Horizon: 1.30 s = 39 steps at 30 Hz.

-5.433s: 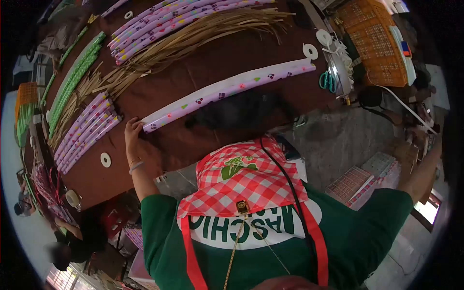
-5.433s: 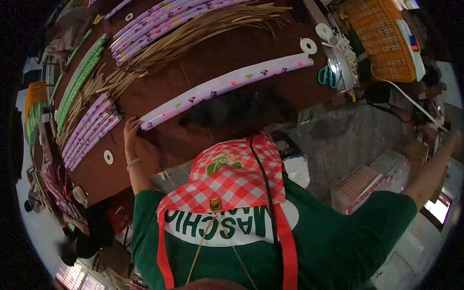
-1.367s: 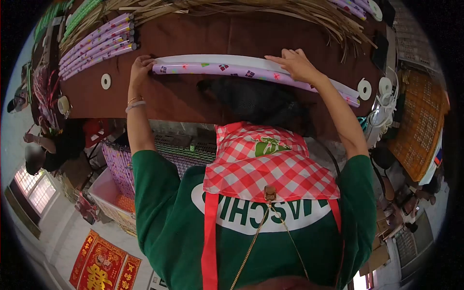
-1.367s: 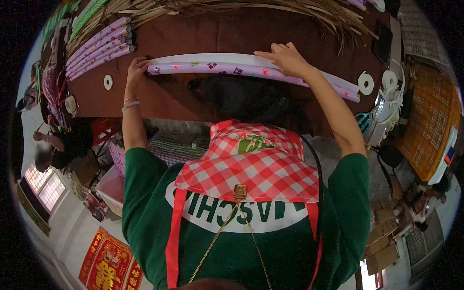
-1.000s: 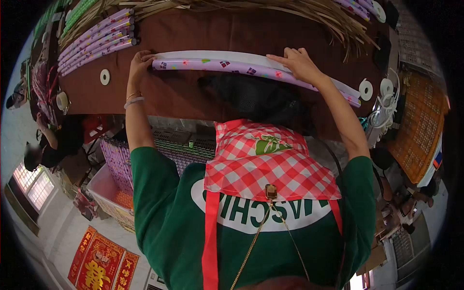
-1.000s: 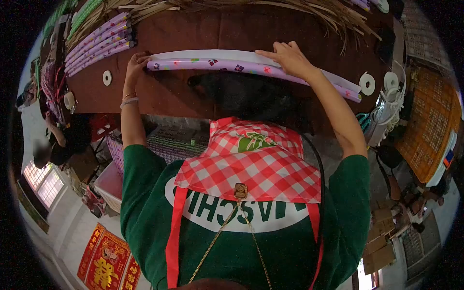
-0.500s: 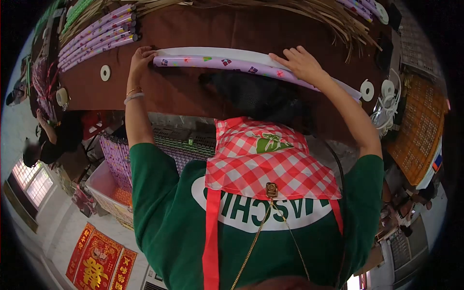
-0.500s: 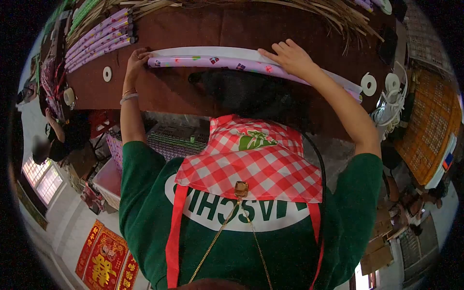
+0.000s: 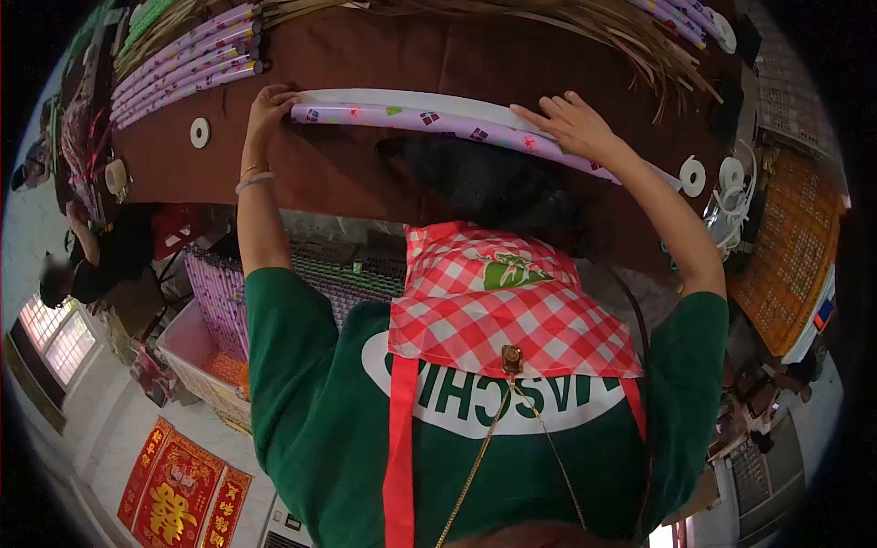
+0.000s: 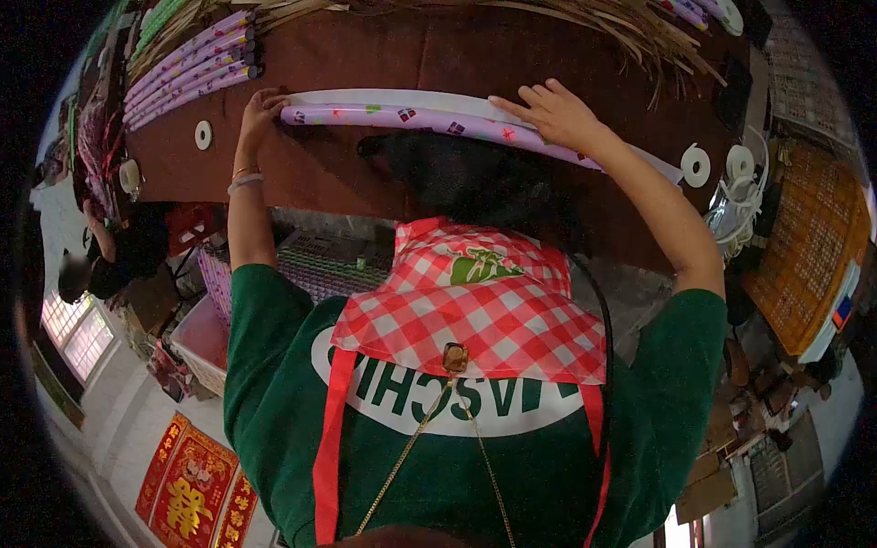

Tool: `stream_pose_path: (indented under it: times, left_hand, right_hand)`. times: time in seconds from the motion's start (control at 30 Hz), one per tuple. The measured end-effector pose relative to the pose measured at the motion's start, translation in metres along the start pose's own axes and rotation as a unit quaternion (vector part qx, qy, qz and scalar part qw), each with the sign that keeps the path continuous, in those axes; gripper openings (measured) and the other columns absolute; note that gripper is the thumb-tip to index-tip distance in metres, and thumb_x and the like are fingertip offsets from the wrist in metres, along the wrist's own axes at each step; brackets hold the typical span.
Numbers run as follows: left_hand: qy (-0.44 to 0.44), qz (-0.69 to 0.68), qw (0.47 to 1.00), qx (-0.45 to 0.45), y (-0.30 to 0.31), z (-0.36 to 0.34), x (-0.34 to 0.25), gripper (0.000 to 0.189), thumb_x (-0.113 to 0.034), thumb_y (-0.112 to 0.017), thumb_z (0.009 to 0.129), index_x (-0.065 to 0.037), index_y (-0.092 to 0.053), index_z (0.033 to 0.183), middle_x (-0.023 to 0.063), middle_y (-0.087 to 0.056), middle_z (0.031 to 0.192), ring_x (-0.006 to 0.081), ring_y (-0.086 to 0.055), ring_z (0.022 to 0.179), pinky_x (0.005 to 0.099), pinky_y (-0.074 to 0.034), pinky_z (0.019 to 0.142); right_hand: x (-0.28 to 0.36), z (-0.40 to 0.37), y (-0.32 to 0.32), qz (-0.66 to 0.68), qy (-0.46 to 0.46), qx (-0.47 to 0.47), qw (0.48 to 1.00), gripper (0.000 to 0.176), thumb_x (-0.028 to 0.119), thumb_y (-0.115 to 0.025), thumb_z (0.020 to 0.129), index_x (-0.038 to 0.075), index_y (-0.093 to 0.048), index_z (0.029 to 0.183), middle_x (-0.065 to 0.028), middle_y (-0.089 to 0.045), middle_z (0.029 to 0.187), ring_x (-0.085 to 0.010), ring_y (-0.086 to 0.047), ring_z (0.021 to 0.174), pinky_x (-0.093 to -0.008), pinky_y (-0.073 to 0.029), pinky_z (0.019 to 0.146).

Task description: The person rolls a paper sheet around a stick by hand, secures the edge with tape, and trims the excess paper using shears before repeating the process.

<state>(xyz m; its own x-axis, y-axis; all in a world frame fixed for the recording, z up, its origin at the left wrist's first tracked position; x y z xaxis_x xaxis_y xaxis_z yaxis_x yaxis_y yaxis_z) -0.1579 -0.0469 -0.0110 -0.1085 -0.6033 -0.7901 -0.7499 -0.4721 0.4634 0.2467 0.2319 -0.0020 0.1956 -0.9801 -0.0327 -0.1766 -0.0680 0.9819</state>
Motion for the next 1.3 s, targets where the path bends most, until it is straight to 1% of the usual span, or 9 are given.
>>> stream_pose_path:
  times: [0.3, 0.43, 0.53, 0.6, 0.63, 0.73, 0.9, 1.13, 1.3]
  left_hand:
    - [0.001, -0.01, 1.0, -0.003, -0.001, -0.001, 0.0, 0.039, -0.003, -0.062, 0.077, 0.01, -0.042, 0.109, 0.0148, -0.061, 0.094, 0.018, -0.059, 0.09, 0.0249, -0.046, 0.079]
    - [0.002, -0.002, 1.0, -0.013, -0.001, -0.003, 0.0, 0.038, -0.002, -0.062, 0.077, 0.009, -0.043, 0.108, 0.0148, -0.061, 0.094, 0.0183, -0.059, 0.089, 0.0252, -0.046, 0.079]
    - [0.006, -0.031, 0.999, -0.017, -0.002, -0.004, 0.0, 0.038, -0.002, -0.061, 0.077, 0.008, -0.042, 0.109, 0.0146, -0.061, 0.094, 0.0185, -0.059, 0.089, 0.0252, -0.047, 0.079]
    - [0.015, -0.02, 0.999, -0.022, -0.004, -0.008, -0.006, 0.038, -0.002, -0.061, 0.077, 0.008, -0.042, 0.108, 0.0144, -0.061, 0.093, 0.0183, -0.059, 0.088, 0.0251, -0.047, 0.079]
    - [0.025, -0.01, 0.999, -0.026, -0.005, -0.008, -0.008, 0.038, -0.002, -0.062, 0.077, 0.008, -0.042, 0.108, 0.0142, -0.061, 0.093, 0.0182, -0.059, 0.088, 0.0251, -0.047, 0.079]
    - [0.001, -0.03, 0.999, -0.013, -0.001, -0.002, 0.004, 0.037, -0.002, -0.062, 0.077, 0.008, -0.042, 0.107, 0.0139, -0.061, 0.093, 0.0176, -0.059, 0.089, 0.0251, -0.047, 0.079]
    - [-0.006, -0.013, 1.0, -0.006, 0.002, 0.002, 0.011, 0.037, -0.002, -0.061, 0.077, 0.008, -0.042, 0.108, 0.0136, -0.061, 0.094, 0.0172, -0.059, 0.089, 0.0244, -0.046, 0.079]
    - [0.006, -0.031, 0.999, -0.005, 0.002, 0.001, 0.011, 0.041, -0.009, -0.064, 0.078, 0.005, -0.044, 0.112, 0.0117, -0.06, 0.1, 0.0172, -0.057, 0.092, 0.0282, -0.044, 0.081]
    - [0.007, -0.021, 1.0, -0.015, 0.001, -0.004, 0.003, 0.042, -0.009, -0.065, 0.077, 0.006, -0.044, 0.11, 0.0128, -0.06, 0.098, 0.0181, -0.057, 0.092, 0.0274, -0.045, 0.082]
  right_hand:
    - [0.001, 0.0, 0.004, 0.1, 0.004, -0.002, 0.995, 0.068, 0.006, -0.051, 0.077, 0.013, -0.022, 0.138, -0.0058, -0.044, 0.086, -0.0189, -0.046, 0.08, -0.032, -0.033, 0.078]
    - [-0.002, 0.0, -0.002, 0.14, -0.01, -0.024, 0.99, 0.077, 0.009, -0.057, 0.073, 0.012, -0.018, 0.14, -0.0069, -0.045, 0.086, -0.0197, -0.046, 0.08, -0.0311, -0.031, 0.079]
    - [-0.008, 0.0, 0.005, 0.163, -0.048, -0.076, 0.982, 0.075, 0.015, -0.058, 0.077, 0.011, -0.018, 0.139, -0.0069, -0.046, 0.087, -0.0198, -0.046, 0.079, -0.0313, -0.031, 0.079]
    - [-0.009, 0.0, 0.002, 0.141, -0.065, 0.026, 0.987, 0.075, 0.024, -0.061, 0.076, 0.011, -0.021, 0.138, -0.0056, -0.045, 0.087, -0.0189, -0.047, 0.084, -0.0323, -0.032, 0.082]
    - [-0.01, -0.001, 0.001, 0.141, -0.064, 0.026, 0.988, 0.075, 0.024, -0.061, 0.076, 0.011, -0.021, 0.138, -0.0056, -0.045, 0.087, -0.0189, -0.047, 0.084, -0.0323, -0.032, 0.082]
    - [-0.016, -0.007, 0.0, 0.159, -0.062, -0.016, 0.985, 0.073, 0.025, -0.061, 0.076, 0.013, -0.024, 0.138, -0.0056, -0.045, 0.087, -0.0191, -0.047, 0.083, -0.0329, -0.032, 0.082]
    - [-0.025, -0.011, -0.005, 0.188, -0.096, -0.058, 0.976, 0.078, 0.044, -0.057, 0.073, 0.015, -0.025, 0.138, -0.006, -0.045, 0.093, -0.0207, -0.045, 0.084, -0.0344, -0.031, 0.084]
    - [-0.027, -0.016, 0.002, 0.177, -0.079, -0.071, 0.978, 0.078, 0.049, -0.051, 0.073, 0.013, -0.026, 0.137, -0.0077, -0.046, 0.095, -0.0214, -0.045, 0.087, -0.0345, -0.03, 0.085]
    - [-0.031, -0.019, 0.004, 0.197, -0.067, -0.074, 0.975, 0.06, 0.048, -0.032, 0.089, 0.013, -0.029, 0.136, -0.0072, -0.045, 0.093, -0.0218, -0.044, 0.087, -0.0349, -0.03, 0.085]
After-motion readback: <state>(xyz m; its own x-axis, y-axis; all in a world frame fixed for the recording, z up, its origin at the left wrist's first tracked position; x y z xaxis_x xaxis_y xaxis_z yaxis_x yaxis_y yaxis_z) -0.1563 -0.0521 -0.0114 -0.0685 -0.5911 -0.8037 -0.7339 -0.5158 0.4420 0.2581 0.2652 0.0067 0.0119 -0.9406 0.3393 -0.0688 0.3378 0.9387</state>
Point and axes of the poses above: each hand's wrist, its own z-axis towards the middle knuckle, its own y-axis out of the back of the hand, x = y × z, the point moved 4 cm from there along z, towards the middle knuckle
